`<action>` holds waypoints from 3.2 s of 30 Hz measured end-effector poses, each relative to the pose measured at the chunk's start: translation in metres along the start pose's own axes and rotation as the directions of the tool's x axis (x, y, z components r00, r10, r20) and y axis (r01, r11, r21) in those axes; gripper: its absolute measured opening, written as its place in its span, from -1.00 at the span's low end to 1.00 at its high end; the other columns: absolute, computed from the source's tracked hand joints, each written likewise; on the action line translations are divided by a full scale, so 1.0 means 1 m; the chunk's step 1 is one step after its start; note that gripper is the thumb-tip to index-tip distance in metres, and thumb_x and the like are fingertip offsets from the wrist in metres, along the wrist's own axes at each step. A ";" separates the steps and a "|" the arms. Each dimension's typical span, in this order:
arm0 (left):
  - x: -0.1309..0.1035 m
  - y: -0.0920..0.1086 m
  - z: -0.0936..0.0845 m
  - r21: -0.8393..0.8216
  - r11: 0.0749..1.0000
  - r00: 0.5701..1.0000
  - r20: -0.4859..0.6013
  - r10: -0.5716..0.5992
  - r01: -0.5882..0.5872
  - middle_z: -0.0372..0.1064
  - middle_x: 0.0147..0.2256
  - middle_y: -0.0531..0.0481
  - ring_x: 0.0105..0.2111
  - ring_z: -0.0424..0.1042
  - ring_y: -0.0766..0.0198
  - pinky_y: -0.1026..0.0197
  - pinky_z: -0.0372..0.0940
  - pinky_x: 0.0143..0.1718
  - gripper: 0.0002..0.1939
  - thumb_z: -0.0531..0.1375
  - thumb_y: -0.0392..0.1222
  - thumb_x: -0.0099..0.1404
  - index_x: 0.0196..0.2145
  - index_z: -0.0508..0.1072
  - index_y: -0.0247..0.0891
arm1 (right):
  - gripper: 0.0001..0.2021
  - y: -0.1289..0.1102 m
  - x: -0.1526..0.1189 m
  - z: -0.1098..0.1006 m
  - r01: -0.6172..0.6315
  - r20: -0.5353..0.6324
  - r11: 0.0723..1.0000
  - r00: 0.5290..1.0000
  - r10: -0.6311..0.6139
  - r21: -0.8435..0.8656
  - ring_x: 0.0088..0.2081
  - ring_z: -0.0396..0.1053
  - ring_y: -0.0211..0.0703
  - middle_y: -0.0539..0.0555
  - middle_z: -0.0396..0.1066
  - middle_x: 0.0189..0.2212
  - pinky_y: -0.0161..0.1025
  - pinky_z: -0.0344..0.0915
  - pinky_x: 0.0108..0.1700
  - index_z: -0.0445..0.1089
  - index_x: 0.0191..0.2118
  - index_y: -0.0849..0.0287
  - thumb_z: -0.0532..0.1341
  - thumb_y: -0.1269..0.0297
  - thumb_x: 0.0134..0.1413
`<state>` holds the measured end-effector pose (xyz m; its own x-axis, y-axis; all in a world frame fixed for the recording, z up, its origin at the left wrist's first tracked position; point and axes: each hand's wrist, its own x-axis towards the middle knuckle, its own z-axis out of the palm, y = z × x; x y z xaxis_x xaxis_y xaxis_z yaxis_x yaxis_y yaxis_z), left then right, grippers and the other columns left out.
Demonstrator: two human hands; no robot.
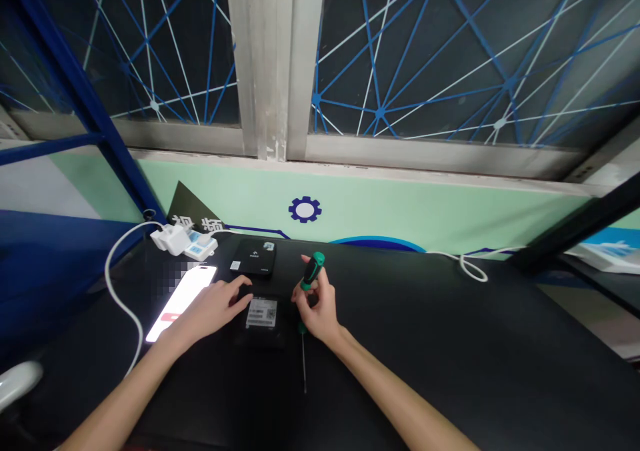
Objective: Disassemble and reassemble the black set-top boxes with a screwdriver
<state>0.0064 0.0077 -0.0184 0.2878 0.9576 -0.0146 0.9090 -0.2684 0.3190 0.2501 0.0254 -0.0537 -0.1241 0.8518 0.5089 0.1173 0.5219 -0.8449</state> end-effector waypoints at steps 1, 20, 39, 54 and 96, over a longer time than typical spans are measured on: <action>0.000 0.000 0.000 0.009 1.000 1.000 -0.001 -0.004 0.004 0.45 -0.42 -0.02 -0.38 0.50 0.04 0.17 0.22 -0.40 -0.64 -0.03 0.04 0.46 0.02 0.39 -0.15 | -0.44 0.000 0.000 0.000 -0.012 0.004 1.000 1.000 0.012 0.013 -0.55 0.37 -0.22 -0.11 0.35 -0.57 -0.31 0.30 -0.49 0.07 0.28 0.12 0.17 0.31 0.19; -0.001 -0.001 -0.004 0.000 1.000 1.000 0.018 -0.008 0.008 0.41 -0.46 0.01 -0.41 0.48 0.05 0.19 0.17 -0.43 -0.66 -0.07 -0.02 0.47 0.03 0.37 -0.15 | -0.10 0.002 0.002 0.000 -0.041 -0.001 0.991 0.999 0.041 -0.128 -0.53 0.38 -0.16 -0.08 0.46 -0.53 -0.20 0.32 -0.42 -0.24 0.43 0.13 0.29 0.32 0.10; -0.001 0.000 -0.004 -0.035 0.999 1.000 0.004 -0.003 0.003 0.40 -0.47 -0.01 -0.43 0.47 0.03 0.19 0.17 -0.43 -0.65 -0.06 -0.02 0.46 0.03 0.38 -0.16 | -0.42 0.002 0.010 0.003 -0.099 0.011 0.902 0.993 0.114 -0.420 -0.43 0.42 -0.13 -0.09 0.43 -0.46 -0.22 0.35 -0.30 0.08 0.14 0.11 0.31 0.14 0.06; -0.002 0.000 -0.002 -0.058 0.998 1.000 -0.006 -0.011 0.011 0.40 -0.47 -0.03 -0.42 0.47 0.01 0.17 0.18 -0.40 -0.63 -0.06 -0.02 0.45 0.03 0.41 -0.16 | -0.82 0.004 0.011 0.006 -0.023 0.119 0.712 0.982 0.149 -0.702 -0.38 0.35 -0.09 -0.03 0.35 -0.47 -0.17 0.17 -0.22 0.27 -0.15 0.12 0.16 0.16 0.20; -0.003 0.004 -0.005 -0.116 0.993 1.000 0.026 0.017 -0.014 0.40 -0.46 0.02 -0.39 0.47 0.02 0.18 0.14 -0.40 -0.65 -0.02 0.01 0.45 0.05 0.38 -0.13 | -0.62 -0.019 0.017 -0.021 0.199 0.466 0.812 0.879 0.098 -0.548 -0.19 0.36 -0.03 0.08 0.40 -0.22 -0.15 0.31 -0.17 0.35 -0.03 0.12 0.33 0.13 0.05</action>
<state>0.0079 0.0043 -0.0127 0.3112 0.9497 -0.0339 0.8637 -0.2677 0.4271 0.2660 0.0311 -0.0251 -0.5565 0.7795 0.2877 0.6107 0.6185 -0.4945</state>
